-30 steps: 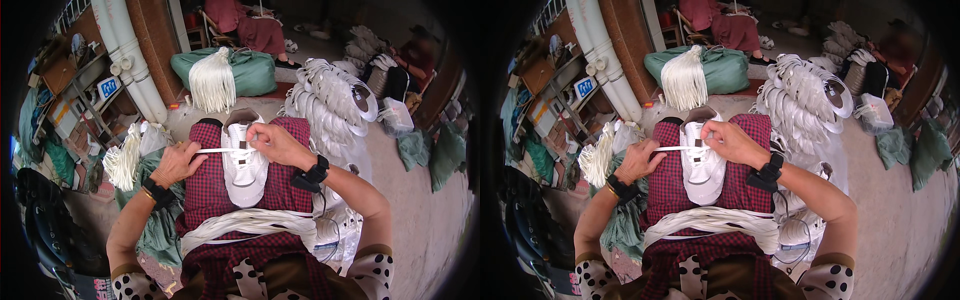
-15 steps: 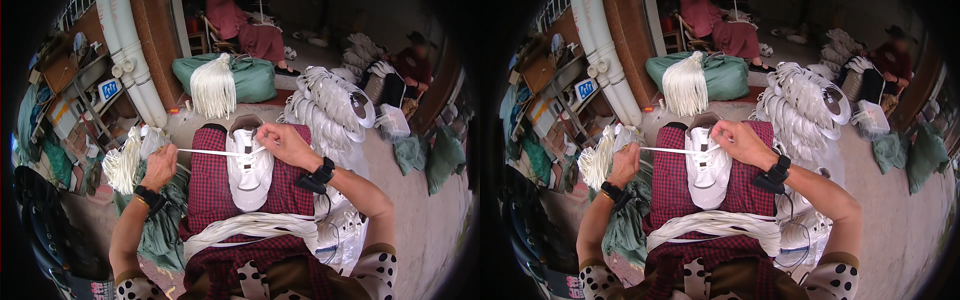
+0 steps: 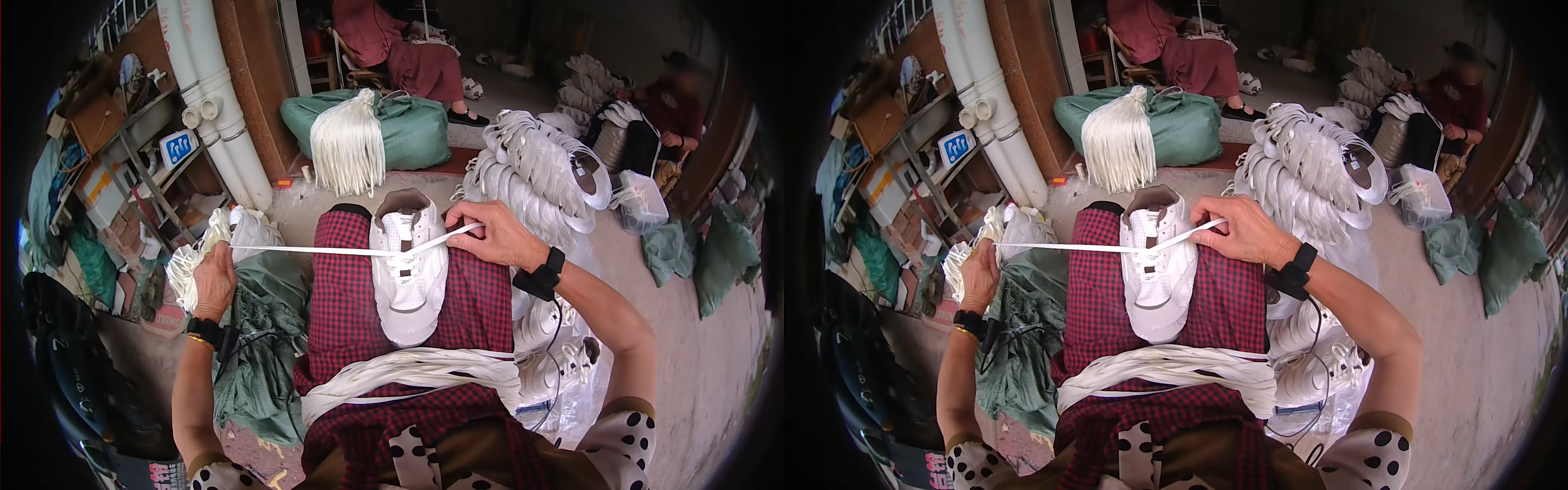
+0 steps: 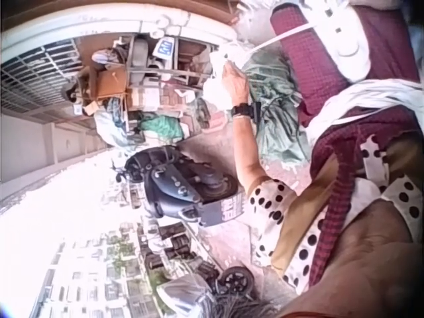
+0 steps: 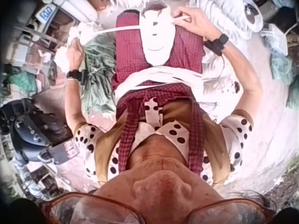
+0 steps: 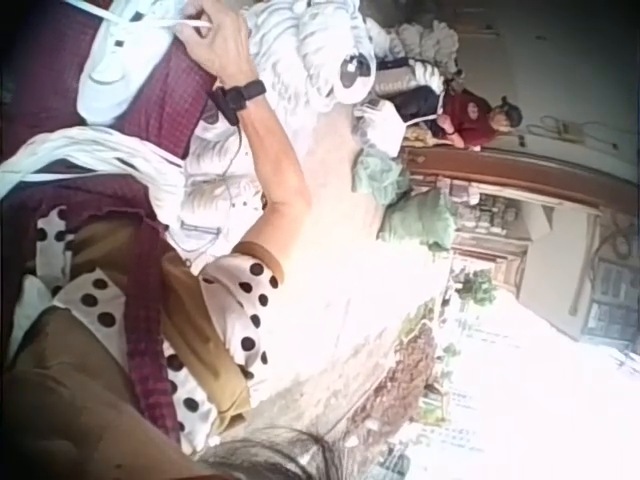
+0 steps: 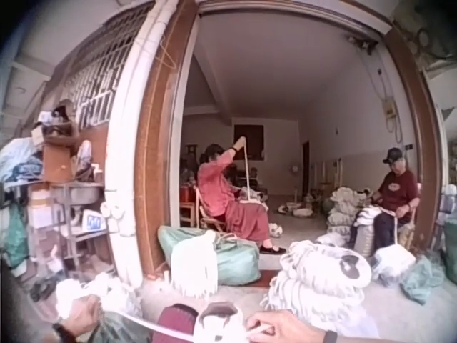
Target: The recorder is seen inserting a long white shoelace through the eyelets of a white shoe upper.
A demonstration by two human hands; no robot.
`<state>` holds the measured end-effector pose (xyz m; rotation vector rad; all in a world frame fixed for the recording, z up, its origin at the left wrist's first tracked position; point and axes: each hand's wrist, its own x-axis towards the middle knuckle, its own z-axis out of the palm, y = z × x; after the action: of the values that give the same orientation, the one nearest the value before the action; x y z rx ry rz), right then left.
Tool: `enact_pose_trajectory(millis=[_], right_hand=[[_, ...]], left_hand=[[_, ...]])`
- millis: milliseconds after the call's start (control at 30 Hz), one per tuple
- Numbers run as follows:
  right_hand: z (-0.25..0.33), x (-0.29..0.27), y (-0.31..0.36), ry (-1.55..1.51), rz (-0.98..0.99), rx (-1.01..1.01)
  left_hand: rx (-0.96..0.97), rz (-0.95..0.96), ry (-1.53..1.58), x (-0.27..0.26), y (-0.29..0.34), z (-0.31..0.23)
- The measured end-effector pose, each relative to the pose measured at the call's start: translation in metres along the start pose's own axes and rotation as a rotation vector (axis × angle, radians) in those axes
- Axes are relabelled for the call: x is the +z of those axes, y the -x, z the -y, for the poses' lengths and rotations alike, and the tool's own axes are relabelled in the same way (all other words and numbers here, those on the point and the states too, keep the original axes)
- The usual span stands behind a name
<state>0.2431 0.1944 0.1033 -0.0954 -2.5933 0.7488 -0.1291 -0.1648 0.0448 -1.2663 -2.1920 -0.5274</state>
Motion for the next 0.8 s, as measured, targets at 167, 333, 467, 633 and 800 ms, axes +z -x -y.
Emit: enact_pose_trajectory(millis=[167, 333, 467, 633, 800], right_hand=[[0.003, -0.023, 0.026, 0.241, -0.034, -0.135], [-0.001, -0.053, 0.046, 0.552, -0.017, -0.268], [0.001, -0.102, 0.060, 0.671, -0.013, -0.191], [0.005, -0.169, 0.087, 0.847, -0.174, -0.073], [0.015, -0.208, 0.112, 1.004, -0.256, 0.114]], left_hand=[[-0.172, -0.055, -0.141, -0.020, 0.010, 0.047], [-0.221, -0.130, -0.257, -0.046, 0.021, 0.094], [-0.214, -0.240, -0.358, -0.085, 0.025, 0.115], [-0.213, -0.369, -0.383, -0.136, 0.025, 0.121], [-0.038, -0.661, -0.480, -0.182, 0.022, 0.088]])
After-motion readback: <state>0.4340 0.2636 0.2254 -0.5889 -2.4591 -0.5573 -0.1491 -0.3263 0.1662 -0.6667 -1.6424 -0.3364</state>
